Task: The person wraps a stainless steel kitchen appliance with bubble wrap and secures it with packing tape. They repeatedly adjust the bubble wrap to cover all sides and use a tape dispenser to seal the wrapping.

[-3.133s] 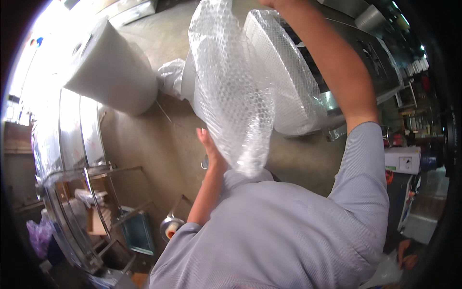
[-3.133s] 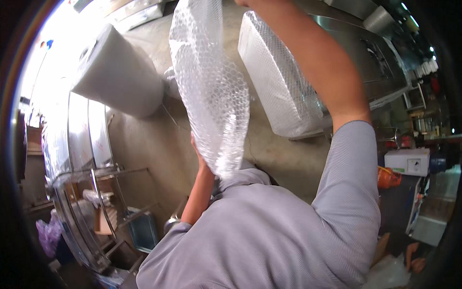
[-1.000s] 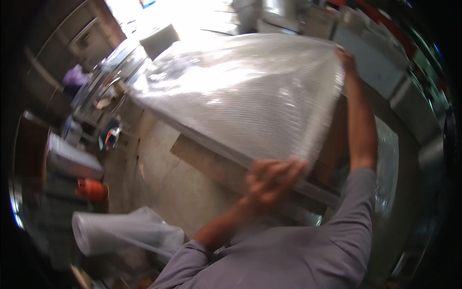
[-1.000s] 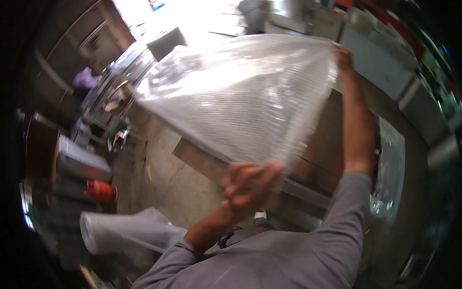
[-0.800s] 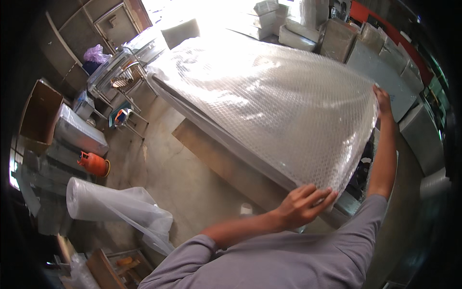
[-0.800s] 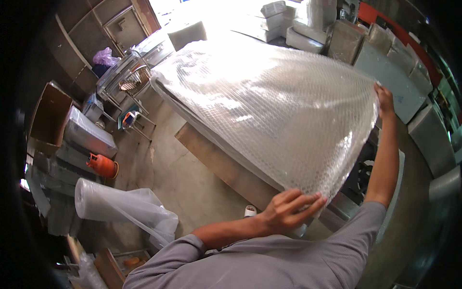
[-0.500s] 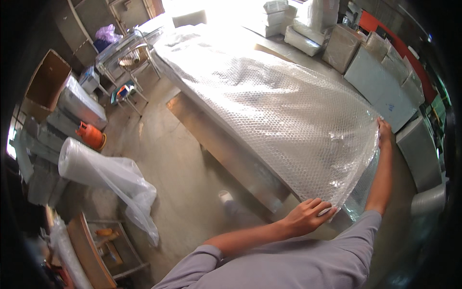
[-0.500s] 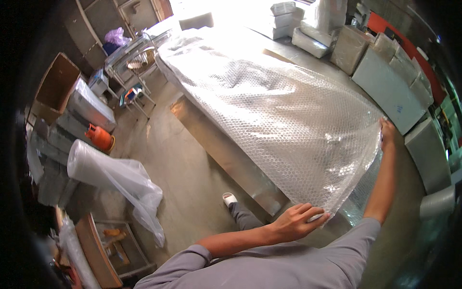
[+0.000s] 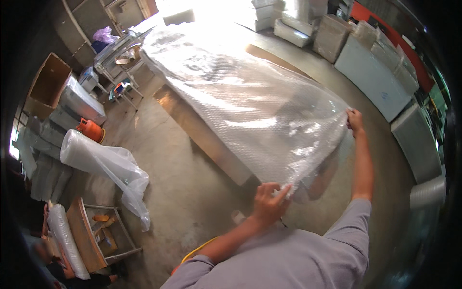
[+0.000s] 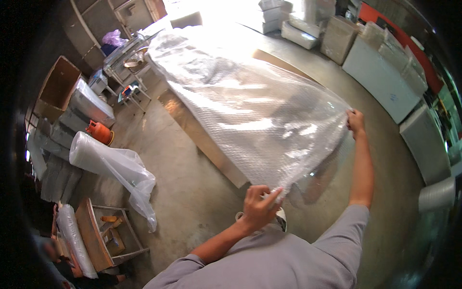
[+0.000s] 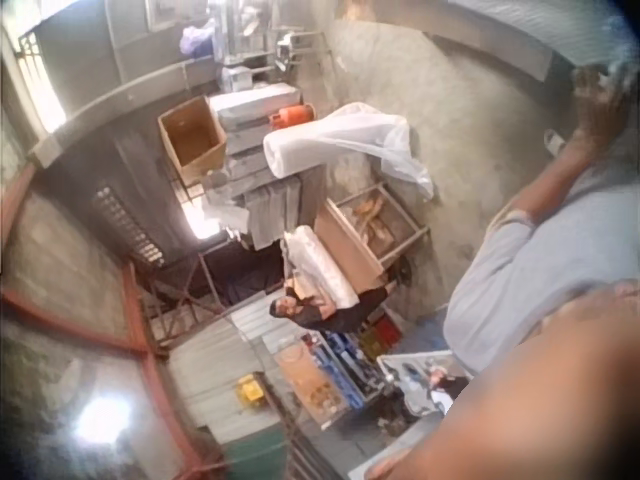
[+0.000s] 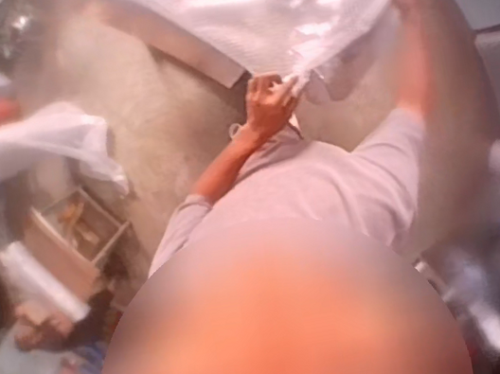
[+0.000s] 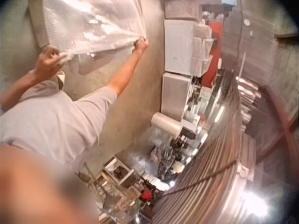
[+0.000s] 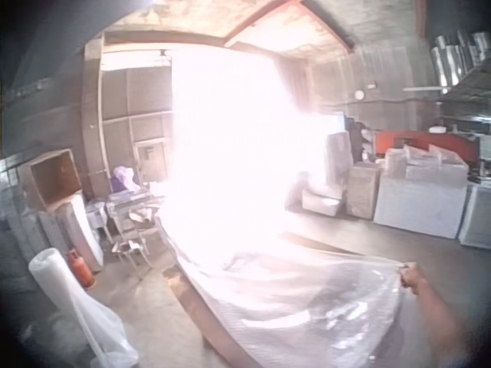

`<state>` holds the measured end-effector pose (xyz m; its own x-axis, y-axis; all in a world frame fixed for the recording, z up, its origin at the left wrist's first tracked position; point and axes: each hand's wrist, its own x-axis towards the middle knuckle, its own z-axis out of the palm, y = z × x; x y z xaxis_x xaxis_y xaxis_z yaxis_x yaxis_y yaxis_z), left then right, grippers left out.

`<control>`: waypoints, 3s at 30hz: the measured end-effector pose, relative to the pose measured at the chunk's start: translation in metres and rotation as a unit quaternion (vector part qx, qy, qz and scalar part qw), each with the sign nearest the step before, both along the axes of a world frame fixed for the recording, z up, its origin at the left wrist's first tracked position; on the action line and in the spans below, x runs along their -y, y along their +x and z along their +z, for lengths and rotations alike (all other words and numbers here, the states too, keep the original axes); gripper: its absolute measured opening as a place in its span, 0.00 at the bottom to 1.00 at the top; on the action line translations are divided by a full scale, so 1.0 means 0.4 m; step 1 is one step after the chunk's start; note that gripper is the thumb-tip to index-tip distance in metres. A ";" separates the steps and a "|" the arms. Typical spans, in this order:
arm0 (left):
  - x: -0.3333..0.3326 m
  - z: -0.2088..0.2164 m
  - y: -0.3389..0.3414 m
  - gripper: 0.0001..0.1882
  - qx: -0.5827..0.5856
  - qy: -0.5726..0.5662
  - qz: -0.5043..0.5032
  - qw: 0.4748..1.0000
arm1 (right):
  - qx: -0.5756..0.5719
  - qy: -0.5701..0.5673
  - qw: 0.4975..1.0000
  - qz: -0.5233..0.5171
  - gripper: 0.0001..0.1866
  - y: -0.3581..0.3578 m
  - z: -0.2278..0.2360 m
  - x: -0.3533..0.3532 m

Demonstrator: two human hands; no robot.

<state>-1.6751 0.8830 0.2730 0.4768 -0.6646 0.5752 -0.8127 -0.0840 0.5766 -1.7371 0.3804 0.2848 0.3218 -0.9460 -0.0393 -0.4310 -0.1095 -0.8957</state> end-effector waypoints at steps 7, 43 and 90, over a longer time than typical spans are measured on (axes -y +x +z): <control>0.054 0.039 -0.110 0.23 0.006 -0.036 0.077 0.996 | 0.080 0.006 0.993 0.086 0.15 -0.068 0.067 0.037; 0.410 -0.080 -0.494 0.21 0.006 0.097 0.539 0.836 | 0.195 0.208 0.912 0.294 0.34 -0.272 -0.159 0.299; 0.741 0.052 -0.452 0.29 0.023 0.023 0.559 0.828 | 0.077 -0.345 0.821 0.448 0.37 -0.367 -0.133 0.431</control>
